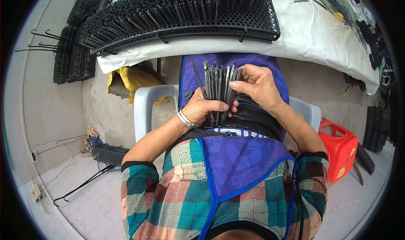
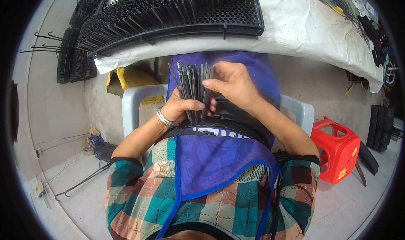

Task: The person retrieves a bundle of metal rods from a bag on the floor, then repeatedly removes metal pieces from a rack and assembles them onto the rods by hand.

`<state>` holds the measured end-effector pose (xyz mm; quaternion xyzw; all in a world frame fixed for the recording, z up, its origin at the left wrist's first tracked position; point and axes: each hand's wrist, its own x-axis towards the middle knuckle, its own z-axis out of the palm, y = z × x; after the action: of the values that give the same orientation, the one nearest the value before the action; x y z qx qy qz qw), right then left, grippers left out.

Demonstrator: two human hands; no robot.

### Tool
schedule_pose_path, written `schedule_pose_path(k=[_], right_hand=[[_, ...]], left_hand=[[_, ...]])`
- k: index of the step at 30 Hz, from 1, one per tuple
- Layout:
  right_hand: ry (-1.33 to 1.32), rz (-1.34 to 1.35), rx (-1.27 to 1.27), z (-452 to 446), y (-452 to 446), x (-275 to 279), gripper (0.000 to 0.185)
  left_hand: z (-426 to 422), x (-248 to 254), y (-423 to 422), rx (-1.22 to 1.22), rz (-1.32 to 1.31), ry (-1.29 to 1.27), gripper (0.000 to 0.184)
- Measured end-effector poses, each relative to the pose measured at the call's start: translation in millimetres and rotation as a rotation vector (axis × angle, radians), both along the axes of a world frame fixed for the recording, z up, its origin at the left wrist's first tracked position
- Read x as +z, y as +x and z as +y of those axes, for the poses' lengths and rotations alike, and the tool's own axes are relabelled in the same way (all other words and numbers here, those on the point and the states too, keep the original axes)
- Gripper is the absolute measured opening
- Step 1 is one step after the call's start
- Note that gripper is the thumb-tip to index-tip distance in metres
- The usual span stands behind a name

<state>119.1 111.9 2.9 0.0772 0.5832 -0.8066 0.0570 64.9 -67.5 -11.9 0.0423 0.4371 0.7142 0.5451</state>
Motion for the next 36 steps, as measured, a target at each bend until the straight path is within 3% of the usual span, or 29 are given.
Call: schedule_pose_path(k=[8, 22, 26, 32, 36], right_hand=[[0.191, -0.006, -0.020, 2, 6, 4, 0.012], [-0.041, -0.022, 0.005, 0, 8, -12, 0.013], [-0.047, -0.104, 0.066, 3, 9, -9, 0.010], [-0.100, -0.110, -0.073, 15, 3, -7, 0.008], [0.042, -0.017, -0.238, 61, -31, 12, 0.016]], left_hand=[[-3, -9, 1, 0.094, 0.003, -0.110, 0.022], [0, -3, 6, 0.193, 0.198, -0.223, 0.017], [0, -1, 6, 0.196, 0.133, -0.224, 0.014], [-2, -4, 3, 0.185, 0.022, -0.197, 0.013], [-3, -9, 1, 0.188, -0.077, -0.177, 0.016]])
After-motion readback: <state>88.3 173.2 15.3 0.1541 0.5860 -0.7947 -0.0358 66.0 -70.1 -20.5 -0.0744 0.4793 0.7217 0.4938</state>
